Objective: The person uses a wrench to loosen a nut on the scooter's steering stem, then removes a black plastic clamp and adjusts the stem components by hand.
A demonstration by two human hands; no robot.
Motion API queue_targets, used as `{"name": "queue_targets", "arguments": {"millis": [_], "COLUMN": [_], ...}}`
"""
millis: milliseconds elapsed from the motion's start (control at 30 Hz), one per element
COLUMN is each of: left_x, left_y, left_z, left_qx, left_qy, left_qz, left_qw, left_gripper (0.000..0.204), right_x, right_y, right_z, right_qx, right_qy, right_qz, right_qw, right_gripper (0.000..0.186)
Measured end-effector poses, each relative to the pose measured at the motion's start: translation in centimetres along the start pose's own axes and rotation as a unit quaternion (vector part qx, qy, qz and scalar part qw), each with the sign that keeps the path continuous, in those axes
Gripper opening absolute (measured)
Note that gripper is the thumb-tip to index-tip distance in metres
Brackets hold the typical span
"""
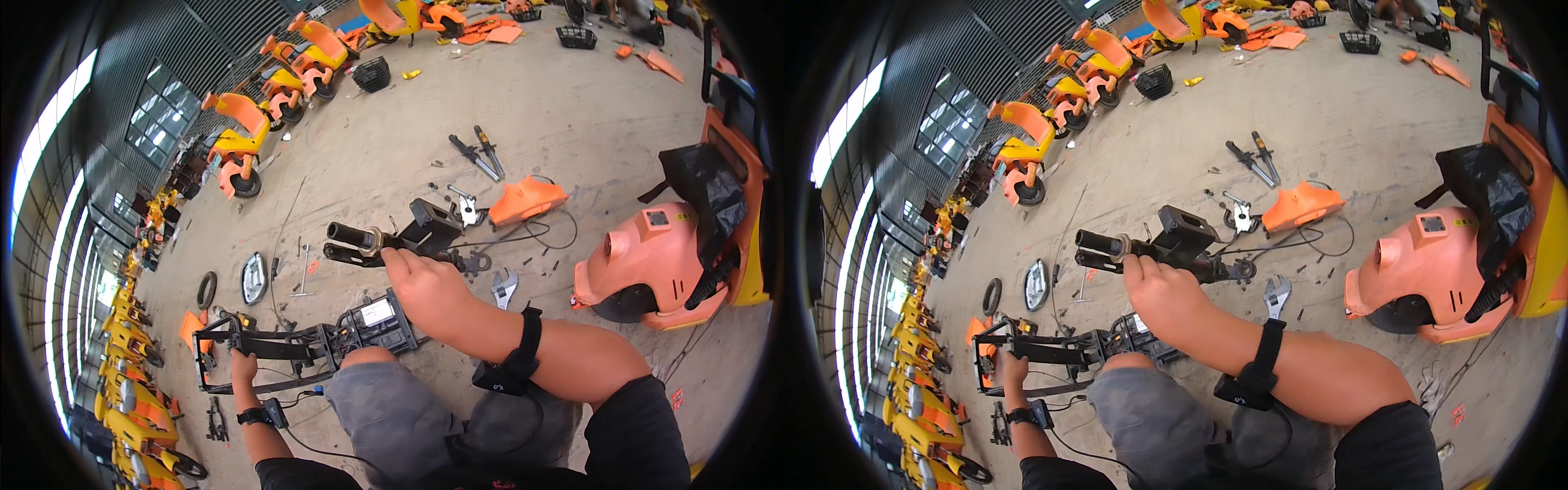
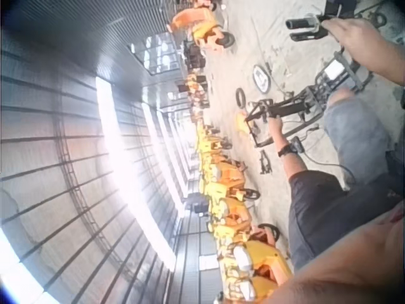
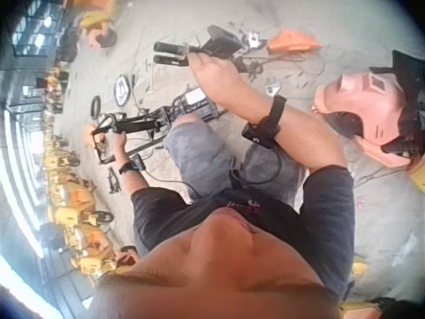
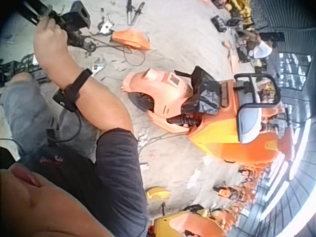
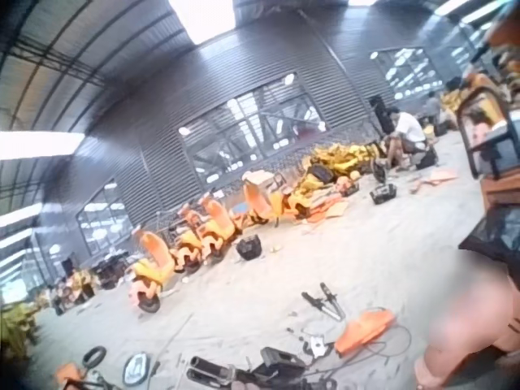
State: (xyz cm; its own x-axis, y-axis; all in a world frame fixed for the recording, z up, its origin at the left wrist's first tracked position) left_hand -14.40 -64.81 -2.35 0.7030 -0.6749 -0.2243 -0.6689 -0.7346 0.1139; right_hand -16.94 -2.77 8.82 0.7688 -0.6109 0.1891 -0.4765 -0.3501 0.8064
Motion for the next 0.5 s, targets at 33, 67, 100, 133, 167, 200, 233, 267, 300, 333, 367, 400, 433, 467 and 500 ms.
{"name": "queue_targets", "arguments": {"millis": [33, 67, 100, 133, 167, 200, 233, 267, 300, 333, 367, 400, 433, 467, 500], "left_x": [0.7, 0.0, -2.0, -2.9, -2.7, -2.5, -2.4, -2.8, -3.3, -3.6, -3.6, -3.7, -3.8, -3.7, -3.6], "left_y": [0.3, 0.0, -1.2, -0.9, -1.1, -1.3, -1.5, -1.6, -1.6, -1.7, -1.7, -1.6, -1.3, -1.2, -1.0], "left_z": [-0.7, -0.5, -1.0, -0.6, -0.9, -1.2, -1.6, -1.8, -1.9, -1.9, -1.9, -1.8, -1.8, -1.6, -1.3], "left_qx": [0.010, 0.027, 0.020, 0.024, 0.024, 0.025, 0.022, 0.023, 0.024, 0.025, 0.015, 0.006, -0.004, -0.007, -0.011], "left_qy": [0.014, 0.022, 0.076, 0.078, 0.083, 0.089, 0.089, 0.088, 0.086, 0.085, 0.090, 0.096, 0.101, 0.088, 0.075], "left_qz": [-0.017, -0.032, -0.044, -0.041, -0.046, -0.051, -0.045, -0.044, -0.042, -0.040, -0.048, -0.055, -0.062, -0.059, -0.055], "left_qw": [1.000, 0.999, 0.996, 0.996, 0.995, 0.994, 0.995, 0.995, 0.995, 0.995, 0.995, 0.994, 0.993, 0.994, 0.996], "left_gripper": [0.050, 0.052, 0.055, 0.055, 0.055, 0.055, 0.054, 0.053, 0.052, 0.051, 0.051, 0.050, 0.050, 0.051, 0.051], "right_x": [0.2, -0.1, -0.2, -0.5, -0.5, -0.6, -0.8, -0.9, -1.0, -1.1, -1.5, -1.8, -2.2, -2.5, -2.9], "right_y": [0.1, 0.0, 0.0, -0.1, -0.1, 0.0, 0.0, 0.1, 0.3, 0.5, 0.6, 0.8, 0.9, 1.1, 1.2], "right_z": [0.1, 0.3, 0.2, 0.1, 0.3, 0.4, 0.6, 0.4, 0.3, 0.1, 0.3, 0.4, 0.7, 0.7, 0.8], "right_qx": [0.011, 0.005, 0.000, -0.006, 0.004, 0.013, 0.022, 0.019, 0.015, 0.011, 0.019, 0.027, 0.034, 0.031, 0.027], "right_qy": [0.015, 0.008, -0.003, -0.014, -0.016, -0.018, -0.021, -0.017, -0.013, -0.010, 0.011, 0.031, 0.050, 0.065, 0.080], "right_qz": [0.011, 0.019, 0.025, 0.031, 0.037, 0.043, 0.049, 0.044, 0.040, 0.036, 0.058, 0.081, 0.104, 0.124, 0.145], "right_qw": [1.000, 1.000, 1.000, 0.999, 0.999, 0.999, 0.998, 0.999, 0.999, 0.999, 0.998, 0.996, 0.993, 0.990, 0.986], "right_gripper": [0.039, 0.038, 0.037, 0.035, 0.030, 0.024, 0.018, 0.016, 0.014, 0.012, 0.011, 0.010, 0.009, 0.009, 0.012]}}
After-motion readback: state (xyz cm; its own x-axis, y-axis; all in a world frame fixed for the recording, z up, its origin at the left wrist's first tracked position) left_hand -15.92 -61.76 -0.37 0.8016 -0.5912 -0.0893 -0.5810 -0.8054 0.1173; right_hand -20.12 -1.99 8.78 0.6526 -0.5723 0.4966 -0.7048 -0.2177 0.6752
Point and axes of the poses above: each hand's wrist, its own y-axis towards the middle knuckle, its own z-axis out of the palm, x = y × z, the point moved 8 cm from there along y, towards the middle knuckle, and after that the axes turned 14 degrees about -z, right-handed, at the moved point
